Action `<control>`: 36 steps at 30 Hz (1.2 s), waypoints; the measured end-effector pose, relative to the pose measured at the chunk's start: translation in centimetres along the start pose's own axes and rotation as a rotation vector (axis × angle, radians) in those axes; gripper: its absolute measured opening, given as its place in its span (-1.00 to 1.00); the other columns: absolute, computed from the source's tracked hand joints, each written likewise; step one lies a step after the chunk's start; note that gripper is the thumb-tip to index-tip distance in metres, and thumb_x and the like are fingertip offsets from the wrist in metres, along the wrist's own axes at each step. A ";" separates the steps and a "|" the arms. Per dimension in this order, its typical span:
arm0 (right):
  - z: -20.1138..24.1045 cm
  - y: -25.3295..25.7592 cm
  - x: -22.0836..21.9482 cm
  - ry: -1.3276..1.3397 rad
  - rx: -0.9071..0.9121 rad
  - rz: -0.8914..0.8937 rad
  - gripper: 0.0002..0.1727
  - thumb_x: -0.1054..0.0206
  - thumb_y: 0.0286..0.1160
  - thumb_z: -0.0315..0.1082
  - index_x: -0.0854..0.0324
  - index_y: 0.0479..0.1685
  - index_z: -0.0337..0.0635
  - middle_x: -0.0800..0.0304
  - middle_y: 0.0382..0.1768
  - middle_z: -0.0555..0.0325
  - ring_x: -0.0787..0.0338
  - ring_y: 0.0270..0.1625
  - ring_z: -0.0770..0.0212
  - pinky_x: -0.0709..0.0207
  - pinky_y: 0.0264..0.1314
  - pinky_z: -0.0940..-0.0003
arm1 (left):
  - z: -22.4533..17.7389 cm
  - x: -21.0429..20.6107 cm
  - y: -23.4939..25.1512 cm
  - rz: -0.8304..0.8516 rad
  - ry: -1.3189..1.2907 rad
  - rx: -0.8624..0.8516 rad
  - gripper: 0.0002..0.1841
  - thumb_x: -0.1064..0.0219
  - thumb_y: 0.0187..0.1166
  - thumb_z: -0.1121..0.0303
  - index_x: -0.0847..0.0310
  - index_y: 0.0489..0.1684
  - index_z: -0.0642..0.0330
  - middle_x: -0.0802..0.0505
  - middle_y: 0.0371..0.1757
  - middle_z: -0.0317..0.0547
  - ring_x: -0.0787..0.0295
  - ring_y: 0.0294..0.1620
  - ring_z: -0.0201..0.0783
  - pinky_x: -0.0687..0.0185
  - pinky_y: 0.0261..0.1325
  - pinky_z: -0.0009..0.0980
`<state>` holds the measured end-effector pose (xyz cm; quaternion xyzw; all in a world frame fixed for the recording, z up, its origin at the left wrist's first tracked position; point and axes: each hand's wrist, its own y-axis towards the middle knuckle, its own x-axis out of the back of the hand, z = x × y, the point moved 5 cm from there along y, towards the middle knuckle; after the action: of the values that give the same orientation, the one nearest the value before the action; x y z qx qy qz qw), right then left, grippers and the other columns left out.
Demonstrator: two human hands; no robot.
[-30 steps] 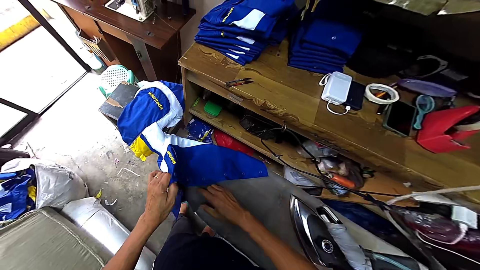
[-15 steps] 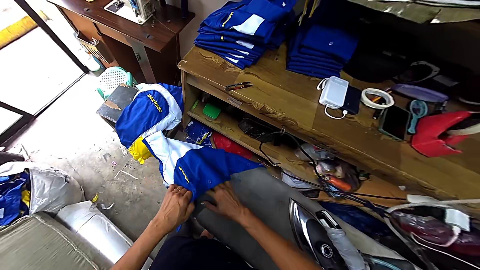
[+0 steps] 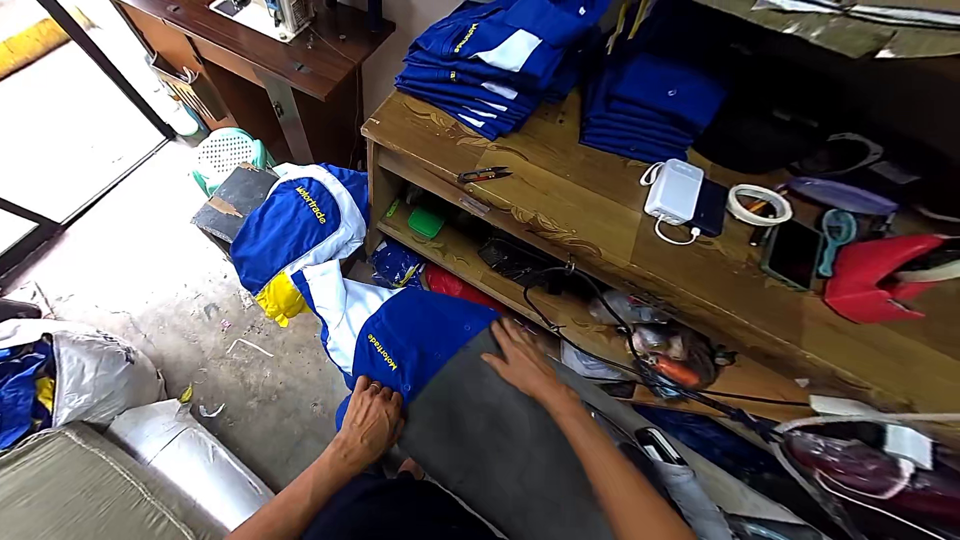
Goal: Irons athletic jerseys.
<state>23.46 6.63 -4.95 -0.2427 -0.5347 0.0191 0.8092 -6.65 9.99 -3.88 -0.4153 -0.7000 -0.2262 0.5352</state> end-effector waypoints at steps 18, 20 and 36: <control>-12.6 -22.2 4.0 0.203 -0.370 -0.151 -0.25 -0.34 0.61 -0.02 -0.35 0.65 -0.36 -0.78 0.02 -0.54 -0.83 -0.03 -0.48 -0.57 0.10 -0.47 | 0.8 2.9 10.0 -0.265 -0.299 -0.005 -0.42 -0.15 0.71 -0.11 -0.54 0.62 -0.05 -0.47 0.77 -0.07 -0.15 0.87 0.08 0.16 0.83 0.32; -10.6 -20.8 4.7 0.183 -0.366 -0.152 -0.27 -0.35 0.60 -0.01 -0.39 0.64 -0.31 -0.78 0.08 -0.49 -0.82 0.04 -0.45 -0.56 0.15 -0.47 | 4.9 6.1 9.2 -0.406 -0.306 0.148 -0.50 -0.23 0.69 0.06 -0.61 0.53 0.09 -0.59 0.66 0.07 -0.34 0.76 0.15 -0.10 0.75 0.29; 25.0 5.0 6.7 -0.072 0.413 0.131 -0.36 -0.04 0.68 0.33 -0.52 0.60 0.25 -0.88 -0.04 -0.08 -0.86 0.03 -0.17 -0.61 0.09 -0.25 | 22.3 8.0 5.5 -0.099 -0.503 0.685 -0.53 -0.38 0.59 -0.01 -0.71 0.16 0.23 -0.88 0.03 0.08 -0.75 0.23 0.07 -0.25 0.56 0.28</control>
<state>5.60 22.29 6.46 -0.1050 -0.5310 0.1895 0.8192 -15.32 32.69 -4.32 -0.2217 -0.8625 0.1026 0.4432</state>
